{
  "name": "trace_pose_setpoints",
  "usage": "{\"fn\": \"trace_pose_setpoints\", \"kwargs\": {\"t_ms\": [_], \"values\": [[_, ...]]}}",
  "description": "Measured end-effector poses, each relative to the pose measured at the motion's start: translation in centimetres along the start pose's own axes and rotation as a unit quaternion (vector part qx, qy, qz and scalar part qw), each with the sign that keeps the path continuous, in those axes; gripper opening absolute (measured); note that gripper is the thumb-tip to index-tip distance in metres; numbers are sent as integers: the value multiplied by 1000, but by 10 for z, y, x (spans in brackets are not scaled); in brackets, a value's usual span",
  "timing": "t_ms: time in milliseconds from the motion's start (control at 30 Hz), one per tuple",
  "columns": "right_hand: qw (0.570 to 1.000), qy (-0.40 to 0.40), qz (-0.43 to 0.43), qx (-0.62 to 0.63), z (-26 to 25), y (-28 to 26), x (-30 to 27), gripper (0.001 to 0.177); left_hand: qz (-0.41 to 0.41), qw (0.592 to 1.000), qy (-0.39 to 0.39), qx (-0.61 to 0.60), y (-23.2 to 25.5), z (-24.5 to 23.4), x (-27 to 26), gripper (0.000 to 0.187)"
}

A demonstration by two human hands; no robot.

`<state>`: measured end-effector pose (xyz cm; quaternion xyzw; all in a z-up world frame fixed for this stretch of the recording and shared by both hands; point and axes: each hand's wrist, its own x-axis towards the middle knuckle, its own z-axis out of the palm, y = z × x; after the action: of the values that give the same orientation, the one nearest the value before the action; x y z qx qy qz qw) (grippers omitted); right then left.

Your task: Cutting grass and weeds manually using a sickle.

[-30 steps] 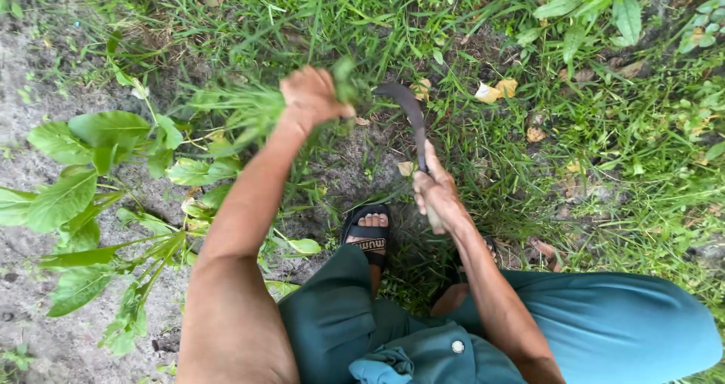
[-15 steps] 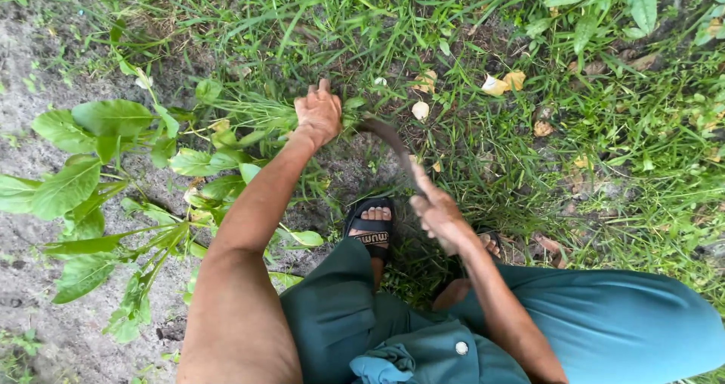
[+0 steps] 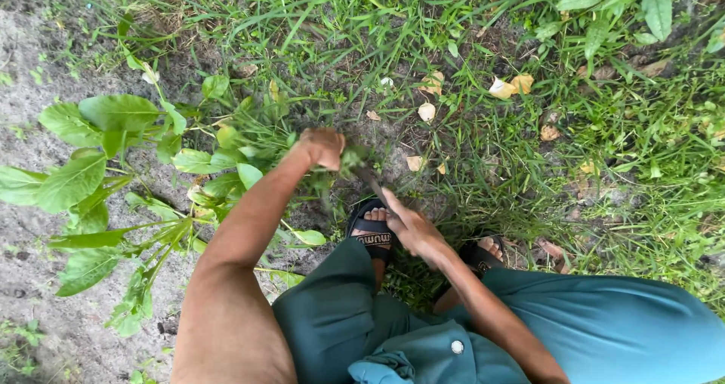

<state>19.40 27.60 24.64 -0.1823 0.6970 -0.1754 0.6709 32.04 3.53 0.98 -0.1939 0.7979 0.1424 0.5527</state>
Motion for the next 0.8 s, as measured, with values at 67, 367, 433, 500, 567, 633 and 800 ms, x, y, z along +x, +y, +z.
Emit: {"fn": "trace_pose_setpoints", "kwargs": {"t_ms": [67, 367, 433, 500, 567, 633, 800], "values": [[995, 21, -13, -96, -13, -2, -35, 70, 16, 979, 48, -198, -6, -28, -21, 46], [972, 176, -40, 151, -68, -32, -22, 84, -168, 872, 451, 87, -91, -92, -26, 18], [968, 171, -82, 163, -52, -63, 6, 71, -179, 913, 365, -24, -54, -106, -69, 15], [962, 169, -121, 176, -38, -85, 31, 59, -181, 936, 272, -133, -27, -115, -99, 28], [976, 119, -105, 148, -24, -100, 54, 61, -186, 954, 202, -118, -13, -117, -120, 57], [985, 113, -118, 61, -6, -64, 111, 62, -177, 971, 139, -76, -22, -95, -82, 85], [977, 80, -152, -124, -7, -40, 121, 66, -188, 970, 153, -7, -48, -36, 11, 34]]}}
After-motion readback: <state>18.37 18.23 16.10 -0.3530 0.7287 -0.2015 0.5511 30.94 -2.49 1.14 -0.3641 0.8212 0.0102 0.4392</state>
